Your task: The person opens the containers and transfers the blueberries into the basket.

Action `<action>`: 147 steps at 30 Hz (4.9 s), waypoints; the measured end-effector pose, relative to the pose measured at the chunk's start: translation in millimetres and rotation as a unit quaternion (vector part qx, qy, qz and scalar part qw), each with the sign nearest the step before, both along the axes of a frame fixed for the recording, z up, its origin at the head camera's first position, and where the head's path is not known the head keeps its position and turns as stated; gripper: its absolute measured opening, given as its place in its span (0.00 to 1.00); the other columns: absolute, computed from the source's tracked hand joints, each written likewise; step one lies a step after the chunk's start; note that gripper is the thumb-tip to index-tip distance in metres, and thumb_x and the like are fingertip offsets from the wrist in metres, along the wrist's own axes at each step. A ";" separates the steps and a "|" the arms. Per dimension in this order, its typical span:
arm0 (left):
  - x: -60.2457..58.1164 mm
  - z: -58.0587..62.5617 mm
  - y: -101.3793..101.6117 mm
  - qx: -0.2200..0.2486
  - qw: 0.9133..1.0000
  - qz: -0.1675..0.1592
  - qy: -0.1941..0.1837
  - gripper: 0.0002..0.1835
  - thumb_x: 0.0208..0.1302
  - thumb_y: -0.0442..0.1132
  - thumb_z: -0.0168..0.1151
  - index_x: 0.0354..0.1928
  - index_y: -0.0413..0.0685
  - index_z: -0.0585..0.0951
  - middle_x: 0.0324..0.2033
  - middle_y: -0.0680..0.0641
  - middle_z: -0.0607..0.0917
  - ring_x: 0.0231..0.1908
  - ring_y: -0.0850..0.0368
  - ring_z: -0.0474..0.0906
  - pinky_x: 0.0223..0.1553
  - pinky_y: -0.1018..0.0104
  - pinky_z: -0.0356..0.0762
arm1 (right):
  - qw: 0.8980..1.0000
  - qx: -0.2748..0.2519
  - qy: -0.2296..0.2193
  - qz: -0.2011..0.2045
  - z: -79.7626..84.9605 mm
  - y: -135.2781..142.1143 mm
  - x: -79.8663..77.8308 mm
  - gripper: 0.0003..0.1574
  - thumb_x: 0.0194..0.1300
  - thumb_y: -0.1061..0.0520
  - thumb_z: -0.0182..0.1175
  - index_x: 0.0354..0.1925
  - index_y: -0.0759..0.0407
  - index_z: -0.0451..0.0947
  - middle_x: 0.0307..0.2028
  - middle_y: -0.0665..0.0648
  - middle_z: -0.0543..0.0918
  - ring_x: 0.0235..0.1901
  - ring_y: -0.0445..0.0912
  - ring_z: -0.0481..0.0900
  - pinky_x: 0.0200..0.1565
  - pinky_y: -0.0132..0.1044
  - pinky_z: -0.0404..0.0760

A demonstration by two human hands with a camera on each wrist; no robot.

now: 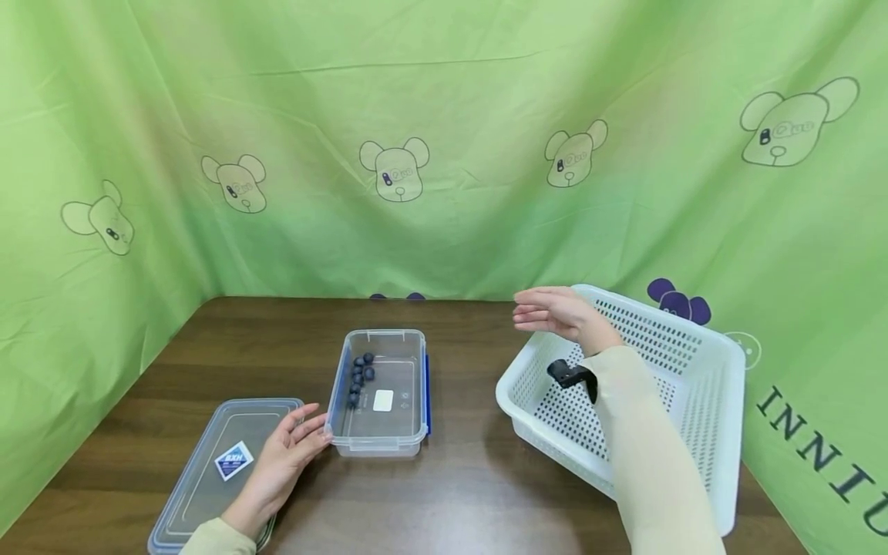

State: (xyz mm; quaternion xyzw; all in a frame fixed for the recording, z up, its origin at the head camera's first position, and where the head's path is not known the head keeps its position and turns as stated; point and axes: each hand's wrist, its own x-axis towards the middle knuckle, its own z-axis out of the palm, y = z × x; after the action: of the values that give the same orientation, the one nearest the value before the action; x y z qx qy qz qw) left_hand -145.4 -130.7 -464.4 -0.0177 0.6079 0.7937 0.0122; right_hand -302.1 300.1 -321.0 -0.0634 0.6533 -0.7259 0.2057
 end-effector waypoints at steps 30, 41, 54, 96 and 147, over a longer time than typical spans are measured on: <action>0.2 1.7 -1.2 -0.006 1.000 0.002 -0.007 0.34 0.60 0.22 0.62 0.66 0.28 0.60 0.52 0.37 0.80 0.44 0.60 0.79 0.46 0.72 0.79 | 0.976 0.145 -0.025 0.158 -51.9 -199.7 -3.0 0.26 0.71 0.66 0.54 0.61 0.82 0.65 0.37 0.70 0.83 0.27 0.46 0.85 0.41 0.44 0.86; -0.7 -0.9 0.7 -0.006 1.000 -0.001 -0.001 0.34 0.59 0.22 0.62 0.66 0.28 0.60 0.52 0.36 0.79 0.45 0.59 0.79 0.47 0.71 0.79 | 0.974 0.192 -0.021 0.119 -78.5 -232.3 0.0 0.17 0.70 0.65 0.54 0.52 0.78 0.74 0.26 0.62 0.82 0.22 0.46 0.83 0.33 0.40 0.86; 0.0 -0.7 0.9 -0.005 1.000 -0.002 -0.002 0.33 0.60 0.22 0.62 0.66 0.28 0.60 0.51 0.38 0.80 0.45 0.59 0.80 0.47 0.71 0.79 | 0.970 0.228 -0.058 0.068 -95.7 -248.0 -2.9 0.10 0.71 0.62 0.55 0.44 0.71 0.74 0.22 0.62 0.80 0.20 0.47 0.81 0.30 0.38 0.86; 0.5 -1.2 0.4 -0.011 1.000 0.003 0.000 0.33 0.60 0.21 0.62 0.66 0.27 0.60 0.52 0.36 0.80 0.45 0.59 0.80 0.46 0.71 0.79 | 0.996 0.014 -0.085 0.010 -68.3 -229.8 -11.1 0.15 0.66 0.70 0.54 0.50 0.79 0.77 0.28 0.62 0.82 0.27 0.49 0.84 0.39 0.39 0.86; 0.6 -0.5 -0.2 -0.003 1.000 -0.001 -0.007 0.33 0.60 0.20 0.61 0.66 0.27 0.59 0.50 0.39 0.80 0.43 0.61 0.79 0.45 0.72 0.79 | 0.990 -0.082 -0.063 -0.100 -22.2 34.9 -9.8 0.17 0.73 0.71 0.48 0.32 0.64 0.82 0.35 0.62 0.80 0.37 0.50 0.85 0.47 0.37 0.83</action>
State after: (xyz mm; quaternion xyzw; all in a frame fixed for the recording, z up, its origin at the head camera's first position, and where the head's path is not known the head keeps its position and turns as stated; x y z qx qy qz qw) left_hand -144.8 -130.9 -464.9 -0.0227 0.6102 0.7918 0.0169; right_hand -311.9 335.0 -343.3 0.0314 0.5801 -0.7966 0.1669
